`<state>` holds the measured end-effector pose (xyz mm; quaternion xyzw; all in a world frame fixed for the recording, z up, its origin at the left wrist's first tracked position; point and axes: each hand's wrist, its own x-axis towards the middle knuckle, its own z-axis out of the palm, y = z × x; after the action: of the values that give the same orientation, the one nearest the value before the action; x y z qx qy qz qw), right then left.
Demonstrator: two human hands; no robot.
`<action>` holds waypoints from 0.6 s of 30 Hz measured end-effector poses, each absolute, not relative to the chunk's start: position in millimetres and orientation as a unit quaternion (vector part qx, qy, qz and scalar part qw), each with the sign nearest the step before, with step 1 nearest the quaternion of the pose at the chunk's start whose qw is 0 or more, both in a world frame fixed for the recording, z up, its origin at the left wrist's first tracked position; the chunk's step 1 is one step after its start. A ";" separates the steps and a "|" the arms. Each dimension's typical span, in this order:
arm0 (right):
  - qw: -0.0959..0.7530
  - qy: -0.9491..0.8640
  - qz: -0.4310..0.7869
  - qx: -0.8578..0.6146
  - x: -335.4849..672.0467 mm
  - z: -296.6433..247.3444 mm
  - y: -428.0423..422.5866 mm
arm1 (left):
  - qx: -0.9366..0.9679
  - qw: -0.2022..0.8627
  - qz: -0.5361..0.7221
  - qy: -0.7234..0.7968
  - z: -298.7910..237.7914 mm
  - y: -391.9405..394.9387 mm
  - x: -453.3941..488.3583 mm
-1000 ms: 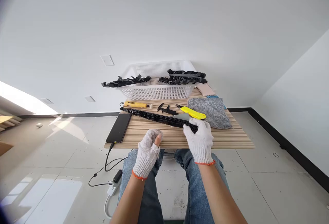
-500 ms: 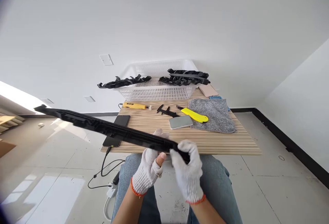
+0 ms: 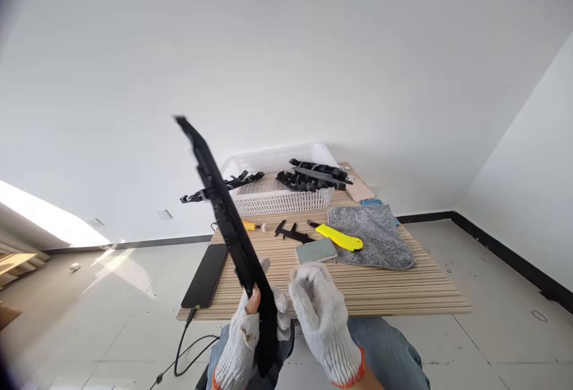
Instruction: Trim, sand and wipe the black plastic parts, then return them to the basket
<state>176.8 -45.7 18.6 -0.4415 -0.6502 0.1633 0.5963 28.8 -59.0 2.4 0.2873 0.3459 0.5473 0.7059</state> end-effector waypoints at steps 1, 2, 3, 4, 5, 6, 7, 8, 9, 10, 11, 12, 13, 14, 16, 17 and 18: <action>0.575 -0.655 0.161 -0.462 179.1 26.3 -35.2 | 0.281 0.711 0.541 0.351 7.1 -53.8 30.8; 0.541 -0.661 0.162 -0.495 182.2 34.0 -24.7 | 0.272 0.718 0.531 0.359 12.6 -48.9 32.4; 0.489 -0.669 0.167 -0.534 186.4 41.4 -14.7 | 0.261 0.728 0.519 0.365 18.2 -44.6 33.4; 0.422 -0.681 0.168 -0.574 191.6 48.1 -5.6 | 0.247 0.741 0.507 0.364 23.4 -41.1 33.8; 0.342 -0.699 0.164 -0.607 197.7 53.8 2.2 | 0.233 0.752 0.500 0.361 27.8 -38.6 33.6; 0.266 -0.722 0.154 -0.621 204.3 58.3 8.6 | 0.222 0.758 0.499 0.356 31.0 -37.2 32.8; 0.202 -0.741 0.138 -0.626 211.0 61.4 13.6 | 0.215 0.761 0.501 0.352 32.9 -36.8 31.4; 0.150 -0.757 0.118 -0.625 217.4 63.1 17.2 | 0.211 0.760 0.508 0.347 33.5 -37.5 29.7; 0.106 -0.770 0.097 -0.622 223.0 63.4 19.7 | 0.207 0.762 0.508 0.345 33.0 -38.9 27.8; 0.067 -0.777 0.077 -0.621 227.6 62.7 21.4 | 0.203 0.766 0.505 0.342 31.5 -40.8 25.7; 0.031 -0.780 0.062 -0.622 231.0 61.2 22.4 | 0.199 0.774 0.497 0.339 29.5 -42.8 23.6; -0.004 -0.780 0.053 -0.623 233.2 59.3 23.3 | 0.195 0.786 0.483 0.334 27.2 -44.7 21.5; -0.034 -0.778 0.049 -0.626 234.2 57.3 24.1 | 0.191 0.798 0.469 0.327 24.9 -46.2 19.7; -0.055 -0.776 0.049 -0.626 234.3 55.5 25.0 | 0.187 0.809 0.454 0.322 22.8 -47.0 18.0; -0.071 -0.775 0.053 -0.626 233.0 52.9 28.0 | 0.177 0.825 0.432 0.317 20.0 -46.4 15.3; -0.070 -0.773 0.056 -0.628 232.1 52.1 30.0 | 0.174 0.828 0.425 0.320 19.3 -45.3 14.3; -0.065 -0.770 0.059 -0.632 231.2 51.6 32.2 | 0.173 0.829 0.420 0.325 19.1 -44.0 13.6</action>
<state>231.2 32.2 51.6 -0.6322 -0.7698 0.0586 -0.0652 13.6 -44.0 19.1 0.1731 0.3251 0.4205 0.8292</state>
